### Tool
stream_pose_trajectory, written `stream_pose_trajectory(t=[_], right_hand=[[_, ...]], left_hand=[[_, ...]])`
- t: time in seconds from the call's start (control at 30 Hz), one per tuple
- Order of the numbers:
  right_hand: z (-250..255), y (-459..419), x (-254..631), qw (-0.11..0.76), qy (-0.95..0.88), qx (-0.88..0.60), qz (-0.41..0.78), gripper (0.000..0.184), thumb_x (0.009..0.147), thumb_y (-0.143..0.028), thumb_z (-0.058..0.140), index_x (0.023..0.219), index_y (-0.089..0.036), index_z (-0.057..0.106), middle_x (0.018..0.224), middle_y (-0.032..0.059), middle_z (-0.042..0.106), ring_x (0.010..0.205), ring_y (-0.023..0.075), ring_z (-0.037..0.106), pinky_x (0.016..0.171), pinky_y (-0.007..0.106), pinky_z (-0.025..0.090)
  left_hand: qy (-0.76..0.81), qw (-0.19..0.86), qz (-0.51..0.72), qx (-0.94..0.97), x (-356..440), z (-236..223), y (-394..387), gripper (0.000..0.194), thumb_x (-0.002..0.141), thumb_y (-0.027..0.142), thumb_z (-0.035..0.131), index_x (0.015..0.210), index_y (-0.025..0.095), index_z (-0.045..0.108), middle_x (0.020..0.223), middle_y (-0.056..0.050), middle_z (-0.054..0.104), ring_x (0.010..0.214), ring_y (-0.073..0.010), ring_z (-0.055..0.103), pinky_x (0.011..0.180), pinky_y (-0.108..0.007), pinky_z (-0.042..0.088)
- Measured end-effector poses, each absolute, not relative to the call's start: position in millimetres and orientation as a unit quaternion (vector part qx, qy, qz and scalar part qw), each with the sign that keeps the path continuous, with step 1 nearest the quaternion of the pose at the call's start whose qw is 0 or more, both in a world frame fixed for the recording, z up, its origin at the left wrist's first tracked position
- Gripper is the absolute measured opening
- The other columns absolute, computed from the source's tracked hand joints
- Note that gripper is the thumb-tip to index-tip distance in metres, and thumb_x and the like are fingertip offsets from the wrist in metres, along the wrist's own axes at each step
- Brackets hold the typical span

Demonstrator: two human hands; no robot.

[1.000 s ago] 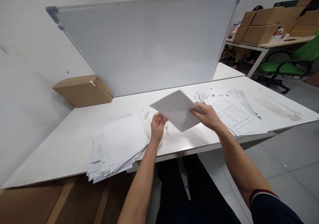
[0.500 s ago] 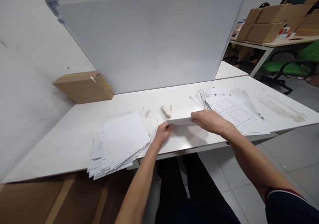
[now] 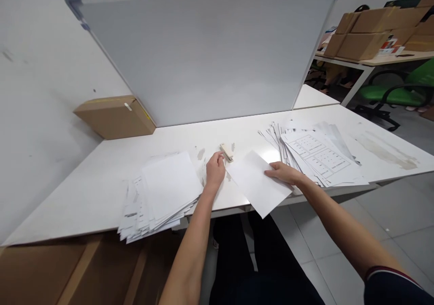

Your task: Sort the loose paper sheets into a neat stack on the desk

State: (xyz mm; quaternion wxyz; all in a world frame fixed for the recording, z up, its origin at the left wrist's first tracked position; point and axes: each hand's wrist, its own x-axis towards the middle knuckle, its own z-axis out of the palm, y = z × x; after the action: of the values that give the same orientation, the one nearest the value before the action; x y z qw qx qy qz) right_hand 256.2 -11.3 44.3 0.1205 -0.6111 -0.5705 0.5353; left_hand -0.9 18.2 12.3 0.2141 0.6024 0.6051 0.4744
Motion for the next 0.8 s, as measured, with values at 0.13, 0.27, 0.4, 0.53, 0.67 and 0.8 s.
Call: stream_pose_trajectory(t=[0.13,0.27,0.4,0.53,0.67,0.8], right_hand=[[30,-7,264,0.155,-0.547,-0.595,0.569,0.03,0.076,-0.042,0.061,0.09,-0.016,0.06,0.095,0.0106,0.07,0.077,0.0225,0.066,0.061,0.029,0.052],[29,-4,268,0.163,-0.525,-0.583,0.598,0.03,0.076,-0.044,0.061,0.09,-0.017,0.059,0.096,0.0098,0.07,0.079,0.0216,0.067,0.063,0.028,0.053],[25,-2,267,0.206,-0.504,-0.572,0.614,0.025,0.077,-0.041,0.061,0.086,-0.018,0.059,0.094,0.0086,0.07,0.078,0.0208,0.066,0.062,0.028,0.054],[25,1,263,0.223,-0.478,-0.586,0.615,0.023,0.076,-0.039,0.062,0.085,-0.018,0.06,0.092,0.0088,0.071,0.077,0.0217,0.067,0.063,0.03,0.054],[25,4,259,0.233,-0.476,-0.596,0.603,0.025,0.075,-0.04,0.062,0.086,-0.018,0.06,0.091,0.0088,0.071,0.078,0.0227,0.067,0.063,0.03,0.055],[23,4,257,0.243,-0.483,-0.589,0.6,0.025,0.076,-0.041,0.06,0.087,-0.019,0.059,0.089,0.0079,0.071,0.077,0.0229,0.067,0.064,0.032,0.055]], left_hand=[[0.579,0.142,0.415,0.687,-2,-3,32,0.053,0.076,0.002,0.036,0.122,0.02,0.054,0.118,-0.009,0.055,0.111,-0.0199,0.05,0.096,-0.036,0.04],[0.577,0.136,0.38,0.71,-4,-15,34,0.06,0.071,-0.004,0.034,0.119,0.023,0.058,0.114,-0.007,0.055,0.109,-0.0202,0.049,0.097,-0.036,0.04],[0.574,0.133,0.382,0.712,-5,-18,34,0.061,0.07,-0.004,0.034,0.119,0.024,0.058,0.113,-0.006,0.056,0.107,-0.0195,0.049,0.097,-0.036,0.04],[0.576,0.133,0.381,0.711,-5,-18,36,0.06,0.071,-0.004,0.033,0.119,0.023,0.058,0.112,-0.007,0.057,0.106,-0.0188,0.05,0.097,-0.035,0.041],[0.575,0.138,0.386,0.708,-5,-17,35,0.061,0.07,-0.005,0.033,0.117,0.023,0.059,0.111,-0.006,0.058,0.105,-0.0184,0.051,0.097,-0.035,0.041],[0.577,0.142,0.389,0.704,-4,-16,33,0.062,0.069,-0.005,0.032,0.117,0.022,0.06,0.111,-0.007,0.058,0.106,-0.019,0.051,0.096,-0.035,0.041]])
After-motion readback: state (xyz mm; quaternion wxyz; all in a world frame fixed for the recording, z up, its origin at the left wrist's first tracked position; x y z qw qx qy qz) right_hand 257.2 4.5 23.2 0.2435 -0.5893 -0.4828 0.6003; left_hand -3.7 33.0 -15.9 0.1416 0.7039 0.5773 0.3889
